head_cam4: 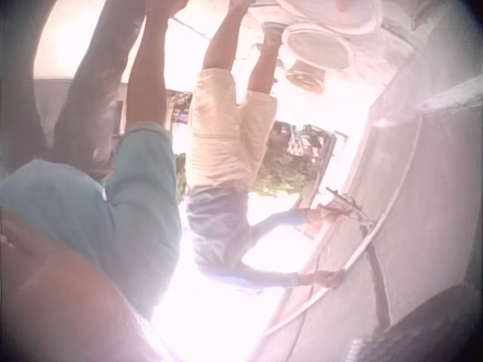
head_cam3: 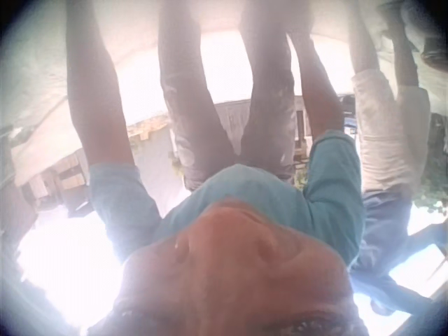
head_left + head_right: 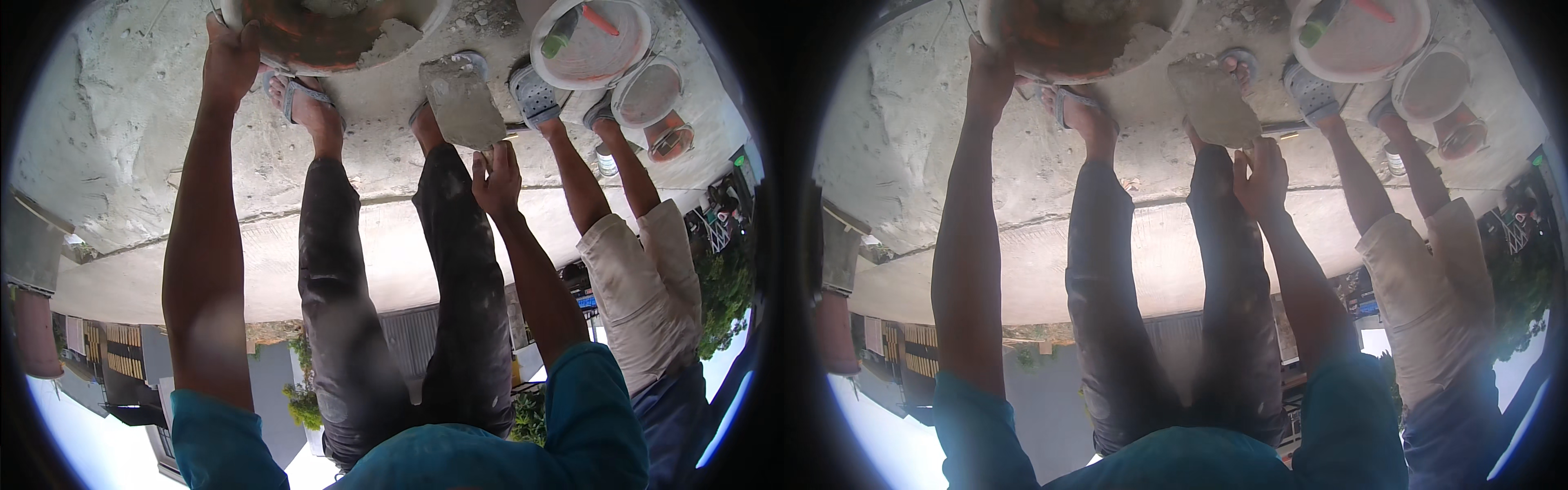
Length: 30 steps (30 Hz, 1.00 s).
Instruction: The person scoops cement from a bucket and applies it to a curved concrete surface using a trowel. They repeatedly smooth and shape the cement along the edge of the structure.
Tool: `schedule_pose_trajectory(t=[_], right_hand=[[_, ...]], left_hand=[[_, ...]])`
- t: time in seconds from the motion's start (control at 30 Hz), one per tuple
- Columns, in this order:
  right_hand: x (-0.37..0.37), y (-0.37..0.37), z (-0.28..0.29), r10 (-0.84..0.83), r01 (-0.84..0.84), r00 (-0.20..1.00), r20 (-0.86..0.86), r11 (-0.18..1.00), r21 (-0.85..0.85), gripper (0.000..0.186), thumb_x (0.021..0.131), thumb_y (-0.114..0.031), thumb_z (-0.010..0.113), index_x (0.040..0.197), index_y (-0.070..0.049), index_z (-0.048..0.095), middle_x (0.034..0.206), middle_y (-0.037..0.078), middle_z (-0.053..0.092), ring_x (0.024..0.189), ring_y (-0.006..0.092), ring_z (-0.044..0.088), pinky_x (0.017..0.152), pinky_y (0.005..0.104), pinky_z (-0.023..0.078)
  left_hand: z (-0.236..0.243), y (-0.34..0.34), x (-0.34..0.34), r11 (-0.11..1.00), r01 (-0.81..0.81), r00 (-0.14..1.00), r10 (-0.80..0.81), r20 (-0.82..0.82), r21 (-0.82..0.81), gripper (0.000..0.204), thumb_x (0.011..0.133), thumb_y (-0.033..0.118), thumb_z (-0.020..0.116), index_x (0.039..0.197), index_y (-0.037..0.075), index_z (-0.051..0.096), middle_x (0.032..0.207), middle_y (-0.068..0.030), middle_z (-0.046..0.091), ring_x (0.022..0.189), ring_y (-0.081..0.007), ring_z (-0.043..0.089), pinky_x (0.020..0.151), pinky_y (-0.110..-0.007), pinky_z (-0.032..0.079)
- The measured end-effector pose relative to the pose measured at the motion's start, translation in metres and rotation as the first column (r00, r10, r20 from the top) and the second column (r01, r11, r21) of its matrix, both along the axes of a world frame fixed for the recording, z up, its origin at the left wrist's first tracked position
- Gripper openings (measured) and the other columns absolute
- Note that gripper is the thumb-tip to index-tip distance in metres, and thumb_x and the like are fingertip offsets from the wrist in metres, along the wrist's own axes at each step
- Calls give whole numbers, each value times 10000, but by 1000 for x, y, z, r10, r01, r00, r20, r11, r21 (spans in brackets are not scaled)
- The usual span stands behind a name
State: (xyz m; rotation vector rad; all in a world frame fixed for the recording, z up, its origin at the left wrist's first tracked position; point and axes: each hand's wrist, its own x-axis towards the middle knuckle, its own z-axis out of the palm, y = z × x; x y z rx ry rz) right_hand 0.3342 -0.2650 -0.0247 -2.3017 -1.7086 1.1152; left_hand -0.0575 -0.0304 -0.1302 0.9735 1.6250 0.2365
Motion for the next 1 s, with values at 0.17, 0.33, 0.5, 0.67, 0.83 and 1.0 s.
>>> schedule_pose_trajectory(t=[0.17,0.33,0.5,0.67,0.83,1.0], right_hand=[[-30,37,-8,-224,187,963,-148,955,-230,373,890,-261,750,1191,-97,603,963,115,660,860,339,700,708,436,544],[-73,86,-56,87,-54,979,-182,983,175,334,920,-265,740,1144,-61,599,935,156,694,828,369,712,681,422,566],[-52,73,-72,210,-212,977,-37,975,-66,297,925,-333,692,1084,-105,587,916,131,699,844,363,712,700,501,557],[-12,29,-36,182,-146,981,73,925,-350,275,959,-348,630,1063,-102,566,882,175,705,819,425,700,717,561,538],[21,-1,21,208,-203,975,72,977,-70,384,870,-223,707,1206,-74,596,956,165,641,811,392,691,680,496,530],[-11,36,-39,7,-14,951,-309,1000,-21,413,785,-88,763,1184,-121,661,948,114,676,915,322,703,747,427,571]], left_hand=[[6,-4,17,994,-107,994,107,-24,-23,549,1016,314,599,1310,-52,314,1268,-241,562,1132,-288,659,801,-374,677],[-21,-11,-7,999,40,979,-33,-201,31,565,1010,295,591,1333,-56,288,1290,-242,525,1159,-306,638,804,-386,679],[-7,-2,7,998,-58,997,57,-46,-15,530,1023,257,551,1358,-85,323,1323,-207,394,1170,-318,618,834,-405,682],[-13,-2,3,999,-39,999,40,-31,21,486,1018,244,547,1369,-53,391,1320,-210,463,1144,-300,638,832,-394,676],[-9,-16,7,990,-104,994,105,-14,98,451,1004,250,585,1366,0,483,1290,-170,612,1096,-263,674,848,-366,649],[-19,-14,3,963,-257,950,238,203,75,418,1007,228,617,1371,36,545,1262,-114,641,1132,-224,652,927,-415,567]])
